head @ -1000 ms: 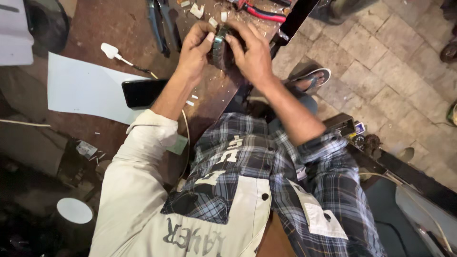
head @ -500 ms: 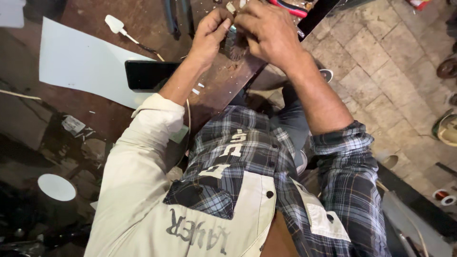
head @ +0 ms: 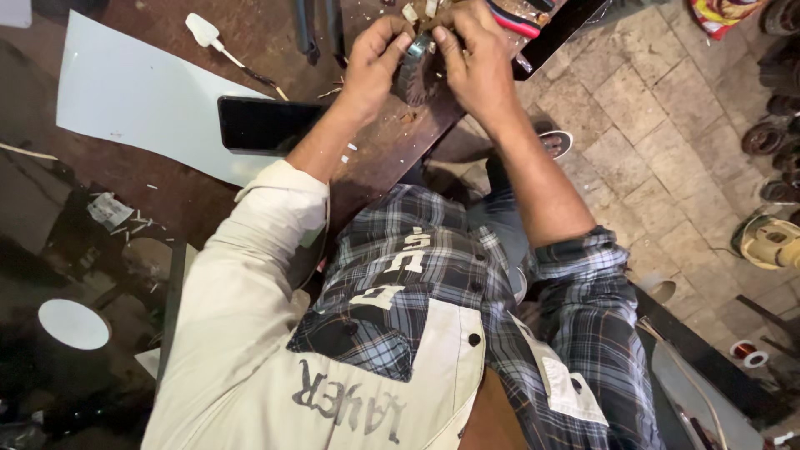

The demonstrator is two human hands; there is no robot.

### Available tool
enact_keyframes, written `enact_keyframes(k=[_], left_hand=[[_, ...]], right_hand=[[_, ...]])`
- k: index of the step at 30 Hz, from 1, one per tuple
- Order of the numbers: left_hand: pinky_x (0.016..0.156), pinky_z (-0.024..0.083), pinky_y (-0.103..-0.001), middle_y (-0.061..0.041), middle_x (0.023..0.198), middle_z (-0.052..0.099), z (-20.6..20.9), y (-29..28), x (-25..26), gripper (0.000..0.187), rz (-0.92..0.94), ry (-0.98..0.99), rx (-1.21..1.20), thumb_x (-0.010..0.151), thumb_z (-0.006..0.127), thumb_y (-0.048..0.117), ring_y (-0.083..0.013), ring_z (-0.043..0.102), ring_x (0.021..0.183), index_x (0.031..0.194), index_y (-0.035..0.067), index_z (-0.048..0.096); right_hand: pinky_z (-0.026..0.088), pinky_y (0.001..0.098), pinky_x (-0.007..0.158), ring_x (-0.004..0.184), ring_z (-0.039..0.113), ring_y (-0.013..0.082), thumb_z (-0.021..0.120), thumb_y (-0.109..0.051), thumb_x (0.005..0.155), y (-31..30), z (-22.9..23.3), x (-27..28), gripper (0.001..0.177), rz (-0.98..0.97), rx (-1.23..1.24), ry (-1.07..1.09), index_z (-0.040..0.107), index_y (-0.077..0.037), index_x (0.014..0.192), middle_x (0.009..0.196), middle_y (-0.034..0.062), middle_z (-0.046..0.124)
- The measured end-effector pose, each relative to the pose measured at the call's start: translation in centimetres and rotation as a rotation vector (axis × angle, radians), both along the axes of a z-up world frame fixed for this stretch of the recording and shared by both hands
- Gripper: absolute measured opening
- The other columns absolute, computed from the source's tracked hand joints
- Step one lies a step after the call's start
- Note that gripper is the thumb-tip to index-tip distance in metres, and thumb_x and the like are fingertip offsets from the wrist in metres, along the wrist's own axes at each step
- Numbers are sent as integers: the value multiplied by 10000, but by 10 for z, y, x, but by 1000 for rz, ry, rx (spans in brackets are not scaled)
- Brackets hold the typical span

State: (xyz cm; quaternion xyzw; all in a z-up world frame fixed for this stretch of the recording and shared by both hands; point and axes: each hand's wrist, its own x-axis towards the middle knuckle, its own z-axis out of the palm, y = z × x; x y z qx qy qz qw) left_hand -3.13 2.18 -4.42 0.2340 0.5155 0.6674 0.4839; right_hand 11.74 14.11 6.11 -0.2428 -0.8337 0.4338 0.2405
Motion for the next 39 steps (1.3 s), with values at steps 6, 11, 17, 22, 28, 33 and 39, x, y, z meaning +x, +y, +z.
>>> enact_keyframes(k=[6,11,17,22,28,33,39], left_hand=[[878,515,-238,35,968,637,2,-3,-5,64,8,618,-43,1065,599,54,-71,613,923,1086,-2,619],[851,480,-239,34,965,631,5,-3,-20,69,-132,152,-6,1062,631,71,-73,575,913,1072,3,634],[835,468,-234,32,939,630,-14,-2,-17,31,-85,79,-31,1049,623,42,-67,565,904,1049,19,644],[866,489,-245,21,965,650,-9,3,-18,30,-152,52,-4,1064,620,31,-78,588,928,1048,23,643],[853,508,-237,11,998,691,-14,17,-32,90,-122,15,-13,1029,599,24,-83,620,925,1092,24,663],[829,485,-230,16,955,641,-34,13,-32,47,-225,284,39,1092,589,25,-75,572,897,1077,15,633],[706,457,-288,-36,900,650,-29,18,-34,113,-65,-300,-29,1110,577,96,-139,550,764,1090,14,653]], right_hand=[[530,403,885,997,664,355,688,-35,1036,-8,-6,-5,91,-91,0,18,669,33,1093,1074,181,640],[519,415,882,1016,661,356,691,-42,1009,-15,-3,-4,88,-125,93,58,678,14,1076,1088,167,653],[527,404,1010,1154,653,364,654,-39,1051,-30,-8,0,145,-197,-41,16,669,-3,1191,1196,175,654],[502,402,1094,1275,625,374,676,-62,1028,-42,-9,10,258,-226,-27,81,637,-7,1277,1321,186,645],[518,391,1083,1266,635,351,743,-99,975,-54,-18,2,289,-353,-81,69,654,-25,1239,1326,176,653],[484,400,1110,1314,597,368,729,-85,964,-60,-27,11,295,-345,-80,77,651,-3,1237,1366,192,621],[464,427,1091,1268,572,413,756,-112,950,-55,-33,7,232,-424,13,-18,685,-1,1141,1297,223,619]])
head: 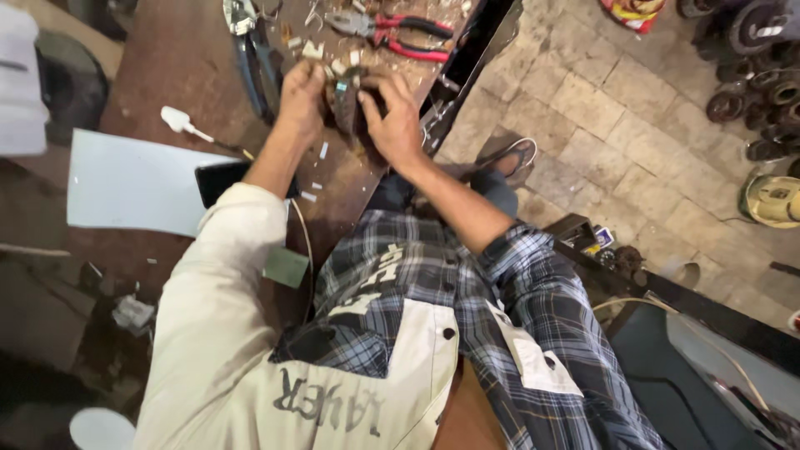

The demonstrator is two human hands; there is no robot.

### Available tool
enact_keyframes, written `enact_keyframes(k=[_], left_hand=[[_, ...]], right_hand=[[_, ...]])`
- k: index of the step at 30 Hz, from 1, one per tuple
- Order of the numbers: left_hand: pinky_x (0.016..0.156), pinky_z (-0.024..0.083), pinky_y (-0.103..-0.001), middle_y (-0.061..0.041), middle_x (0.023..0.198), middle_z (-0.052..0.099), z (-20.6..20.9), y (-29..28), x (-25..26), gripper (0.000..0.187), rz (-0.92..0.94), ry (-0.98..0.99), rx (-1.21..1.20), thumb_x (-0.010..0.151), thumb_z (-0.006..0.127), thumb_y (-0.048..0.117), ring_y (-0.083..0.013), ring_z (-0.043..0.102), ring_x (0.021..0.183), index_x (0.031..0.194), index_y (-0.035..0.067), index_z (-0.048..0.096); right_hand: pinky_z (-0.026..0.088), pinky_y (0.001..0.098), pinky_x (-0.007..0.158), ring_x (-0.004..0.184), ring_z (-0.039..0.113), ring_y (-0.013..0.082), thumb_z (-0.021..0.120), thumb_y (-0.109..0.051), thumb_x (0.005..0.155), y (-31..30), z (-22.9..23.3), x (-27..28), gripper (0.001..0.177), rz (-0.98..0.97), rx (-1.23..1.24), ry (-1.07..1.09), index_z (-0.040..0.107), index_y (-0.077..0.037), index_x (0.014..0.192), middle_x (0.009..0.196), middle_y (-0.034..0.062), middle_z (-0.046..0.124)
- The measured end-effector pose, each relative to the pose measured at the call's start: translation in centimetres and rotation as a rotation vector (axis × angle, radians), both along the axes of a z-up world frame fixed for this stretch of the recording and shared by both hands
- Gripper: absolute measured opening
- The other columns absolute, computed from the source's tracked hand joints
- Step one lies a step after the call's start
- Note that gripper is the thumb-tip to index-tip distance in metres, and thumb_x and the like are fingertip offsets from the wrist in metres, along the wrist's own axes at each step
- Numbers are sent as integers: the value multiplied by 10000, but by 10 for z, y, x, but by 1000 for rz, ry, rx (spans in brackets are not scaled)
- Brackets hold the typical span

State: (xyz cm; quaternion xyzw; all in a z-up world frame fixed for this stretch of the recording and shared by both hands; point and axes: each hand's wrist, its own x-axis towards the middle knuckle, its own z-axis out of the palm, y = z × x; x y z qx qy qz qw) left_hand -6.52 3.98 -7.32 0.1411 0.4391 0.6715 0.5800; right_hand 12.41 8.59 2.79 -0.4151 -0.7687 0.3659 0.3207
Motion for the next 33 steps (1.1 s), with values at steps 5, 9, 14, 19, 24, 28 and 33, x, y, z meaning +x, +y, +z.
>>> enact_keyframes(k=[5,9,14,19,24,28,33], left_hand=[[982,487,-319,-86,1213,631,33,-28,14,279,73,635,-105,1070,580,166,-172,600,1119,1298,7,555],[1021,458,-351,-125,1270,640,59,-9,31,417,111,816,-196,1078,586,329,-207,585,1170,1344,12,540],[946,497,-314,-91,1133,689,56,-14,71,346,112,651,-225,1091,570,312,-164,621,1050,1257,20,652],[990,462,-287,-55,1189,644,46,-4,88,265,317,261,18,1072,605,191,-139,578,1112,1281,29,611],[994,469,-284,-54,1189,659,54,-16,86,284,300,163,12,1024,618,150,-137,597,1112,1283,36,606],[997,488,-286,-55,1177,683,58,-21,79,270,264,116,39,1004,632,130,-141,626,1101,1255,30,632],[927,504,-294,-53,1088,696,60,-27,78,215,273,131,1,982,696,98,-146,636,1018,1180,17,682]], right_hand=[[502,403,1034,1197,621,385,694,-153,961,-18,2,-3,214,-10,-84,122,689,-12,1122,1238,204,653],[516,402,918,1049,636,380,730,-182,947,0,14,-9,210,-95,-183,3,718,-5,1060,1081,214,643],[541,377,894,993,699,312,704,-156,903,-6,16,-10,188,-129,-223,118,742,-29,1036,1027,157,729],[562,346,802,892,728,284,745,-152,898,6,22,-10,164,-98,-121,89,762,-33,1010,961,144,748],[576,335,817,922,745,283,750,-85,901,-6,30,-6,196,-67,18,115,749,-28,1088,1024,151,751],[591,349,828,927,747,281,773,-44,901,-9,27,-3,201,38,213,145,751,-31,1100,1029,150,755],[587,371,766,859,736,298,793,-16,865,-6,21,-1,207,91,391,109,754,-25,1068,966,158,742]])
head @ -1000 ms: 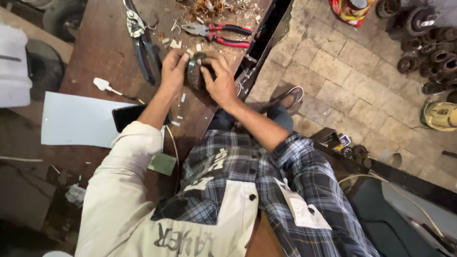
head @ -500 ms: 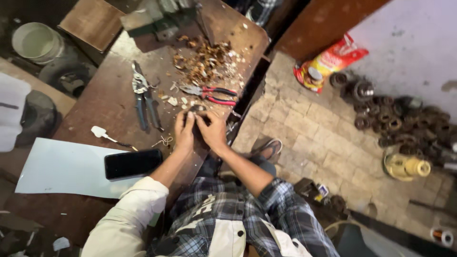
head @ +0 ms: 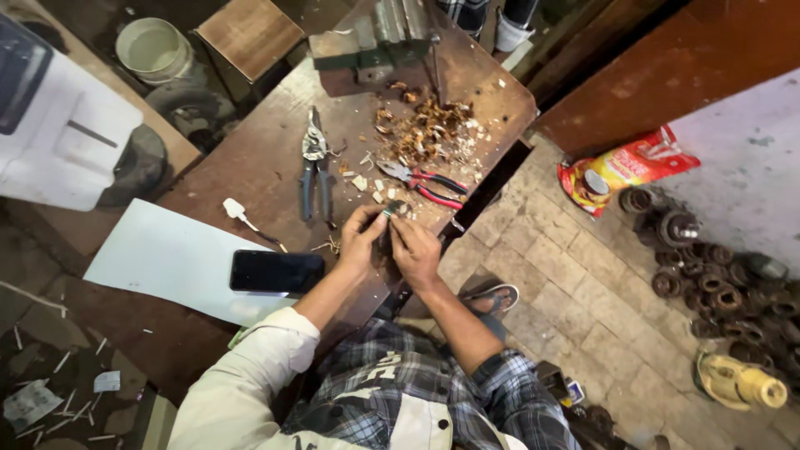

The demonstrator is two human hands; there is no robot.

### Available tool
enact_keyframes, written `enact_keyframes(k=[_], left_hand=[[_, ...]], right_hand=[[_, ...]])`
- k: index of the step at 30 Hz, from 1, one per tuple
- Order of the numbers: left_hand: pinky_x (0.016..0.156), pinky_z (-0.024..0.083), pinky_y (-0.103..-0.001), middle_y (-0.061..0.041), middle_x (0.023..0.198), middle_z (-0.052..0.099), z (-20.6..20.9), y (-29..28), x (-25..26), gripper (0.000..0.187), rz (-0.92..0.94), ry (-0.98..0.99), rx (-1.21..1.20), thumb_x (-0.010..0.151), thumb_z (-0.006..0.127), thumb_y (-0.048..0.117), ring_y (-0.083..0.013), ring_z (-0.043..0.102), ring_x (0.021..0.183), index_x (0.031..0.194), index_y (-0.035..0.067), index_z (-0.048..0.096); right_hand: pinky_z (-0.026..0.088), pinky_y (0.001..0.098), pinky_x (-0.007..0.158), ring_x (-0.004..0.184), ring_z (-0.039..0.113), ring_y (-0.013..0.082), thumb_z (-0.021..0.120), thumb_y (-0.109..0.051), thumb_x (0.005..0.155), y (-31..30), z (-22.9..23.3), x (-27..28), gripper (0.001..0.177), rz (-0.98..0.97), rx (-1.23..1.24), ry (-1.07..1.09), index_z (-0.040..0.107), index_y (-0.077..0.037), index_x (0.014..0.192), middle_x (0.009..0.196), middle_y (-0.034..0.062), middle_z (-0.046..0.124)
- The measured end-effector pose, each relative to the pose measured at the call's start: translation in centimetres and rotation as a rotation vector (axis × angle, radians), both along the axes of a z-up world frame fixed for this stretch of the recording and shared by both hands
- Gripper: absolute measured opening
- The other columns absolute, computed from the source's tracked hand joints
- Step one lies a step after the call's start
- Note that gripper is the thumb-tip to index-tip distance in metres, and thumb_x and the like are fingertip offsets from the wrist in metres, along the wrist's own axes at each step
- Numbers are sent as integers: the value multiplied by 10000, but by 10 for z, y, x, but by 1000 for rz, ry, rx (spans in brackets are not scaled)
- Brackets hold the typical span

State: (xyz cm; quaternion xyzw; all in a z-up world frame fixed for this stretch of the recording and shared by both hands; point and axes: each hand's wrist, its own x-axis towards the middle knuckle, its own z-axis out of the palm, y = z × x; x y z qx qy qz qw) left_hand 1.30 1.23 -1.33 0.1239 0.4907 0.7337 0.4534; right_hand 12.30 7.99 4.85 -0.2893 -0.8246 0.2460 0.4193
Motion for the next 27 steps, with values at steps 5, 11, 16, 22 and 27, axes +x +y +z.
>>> enact_keyframes(k=[5,11,16,22,27], left_hand=[[915,502,-266,-20,1079,707,10,-3,7,228,61,91,-37,956,713,150,-114,633,1008,1157,44,695],[887,492,-261,-8,1032,667,4,3,11,193,115,55,-25,966,725,148,-107,608,974,1114,41,661],[873,490,-262,-9,1023,662,-7,6,8,175,100,60,-15,981,707,156,-107,597,962,1110,49,655],[949,476,-283,-22,1113,643,12,11,-5,255,16,48,19,989,693,169,-137,585,1050,1204,56,616],[875,498,-368,-41,1148,663,9,-6,-2,360,-67,-129,-151,961,686,200,-192,597,1009,1283,57,613]], right_hand=[[591,353,760,852,745,288,770,-20,894,-5,11,2,159,15,-99,14,741,-33,1050,965,145,745],[567,328,727,815,736,266,769,-77,895,21,20,0,129,68,-371,-83,756,-27,1013,936,133,748],[568,315,729,815,722,231,770,-109,873,23,18,4,170,64,-360,-72,732,-15,1009,942,131,736],[555,309,683,745,675,168,768,-103,894,39,23,-2,113,-106,-416,32,734,-23,966,871,99,721],[543,354,896,1029,690,247,703,-35,916,36,3,18,312,-59,-347,98,681,38,1218,1156,162,702]])
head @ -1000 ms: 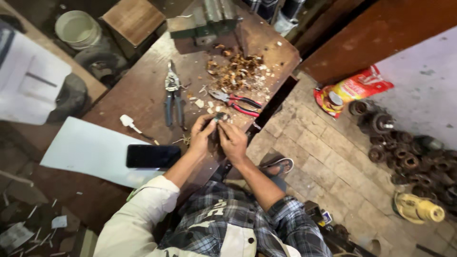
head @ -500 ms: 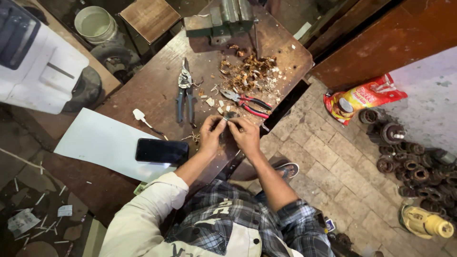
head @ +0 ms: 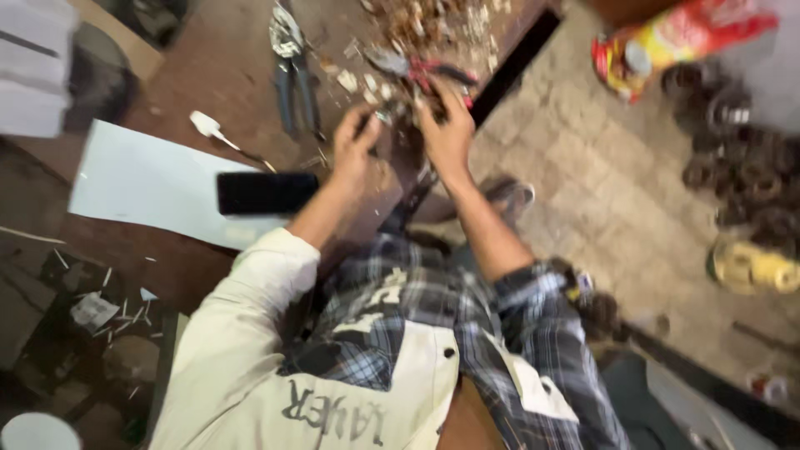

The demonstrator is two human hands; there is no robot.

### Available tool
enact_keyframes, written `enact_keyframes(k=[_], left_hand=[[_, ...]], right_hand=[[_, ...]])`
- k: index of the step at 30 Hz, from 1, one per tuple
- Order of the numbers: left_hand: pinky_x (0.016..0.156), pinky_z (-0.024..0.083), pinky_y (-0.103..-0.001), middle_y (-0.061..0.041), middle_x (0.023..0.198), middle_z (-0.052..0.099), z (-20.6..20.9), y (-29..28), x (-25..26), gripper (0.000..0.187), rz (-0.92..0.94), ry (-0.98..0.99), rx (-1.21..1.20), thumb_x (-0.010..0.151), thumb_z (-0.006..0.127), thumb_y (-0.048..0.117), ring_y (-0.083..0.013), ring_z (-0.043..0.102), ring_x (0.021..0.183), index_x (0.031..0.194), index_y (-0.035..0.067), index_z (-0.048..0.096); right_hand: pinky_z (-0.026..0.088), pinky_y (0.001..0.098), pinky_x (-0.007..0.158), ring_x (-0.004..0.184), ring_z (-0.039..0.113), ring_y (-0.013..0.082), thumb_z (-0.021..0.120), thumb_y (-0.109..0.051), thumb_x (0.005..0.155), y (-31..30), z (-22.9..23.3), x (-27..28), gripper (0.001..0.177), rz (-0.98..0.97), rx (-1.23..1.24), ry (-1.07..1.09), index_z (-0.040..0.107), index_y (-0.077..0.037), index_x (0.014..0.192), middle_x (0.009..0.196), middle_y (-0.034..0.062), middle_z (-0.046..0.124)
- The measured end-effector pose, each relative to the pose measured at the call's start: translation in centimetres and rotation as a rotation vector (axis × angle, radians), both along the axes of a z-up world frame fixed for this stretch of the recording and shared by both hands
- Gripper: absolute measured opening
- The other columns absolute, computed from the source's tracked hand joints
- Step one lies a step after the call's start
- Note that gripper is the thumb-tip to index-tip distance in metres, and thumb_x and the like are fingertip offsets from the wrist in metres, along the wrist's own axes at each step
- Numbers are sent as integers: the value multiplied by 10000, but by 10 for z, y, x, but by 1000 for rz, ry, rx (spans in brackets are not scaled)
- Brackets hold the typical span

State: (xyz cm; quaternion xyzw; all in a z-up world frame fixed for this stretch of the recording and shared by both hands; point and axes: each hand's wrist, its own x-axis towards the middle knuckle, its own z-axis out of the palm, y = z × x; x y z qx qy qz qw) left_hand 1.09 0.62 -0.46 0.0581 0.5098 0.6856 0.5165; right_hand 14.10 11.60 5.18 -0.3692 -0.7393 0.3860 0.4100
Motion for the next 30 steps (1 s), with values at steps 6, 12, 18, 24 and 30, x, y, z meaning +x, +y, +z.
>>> enact_keyframes(k=[6,12,18,24,30], left_hand=[[1034,469,-286,-52,1204,683,-4,13,-5,298,-7,254,123,1053,663,172,-138,604,1130,1289,-8,643],[1071,463,-308,-58,1246,659,-14,12,-8,331,1,174,208,1046,688,161,-152,598,1172,1322,-9,620],[1066,465,-309,-59,1261,654,-14,7,-9,371,0,89,243,1027,719,163,-153,596,1179,1341,0,606],[1064,468,-309,-53,1252,649,-11,8,-8,389,-16,76,283,1035,734,199,-149,595,1172,1345,4,605],[1069,465,-297,-43,1248,657,-9,5,-8,398,-34,130,258,1031,727,232,-138,594,1175,1339,9,609]], right_hand=[[563,298,794,901,726,202,782,-100,913,-10,-2,-3,163,108,-140,-95,755,-15,1050,989,119,746],[567,296,747,820,728,181,780,-128,921,-16,-1,-10,156,94,-274,-99,766,-15,1026,942,107,757],[570,303,762,831,729,177,769,-125,920,-20,-1,-19,148,-5,-229,-54,750,-15,1017,945,105,760],[569,316,773,842,738,229,766,-97,929,-18,0,-17,142,54,-161,-92,731,-7,1033,947,121,741],[579,336,786,889,733,258,744,-73,931,-11,8,-16,150,181,-9,-131,714,-6,1061,994,131,725]])
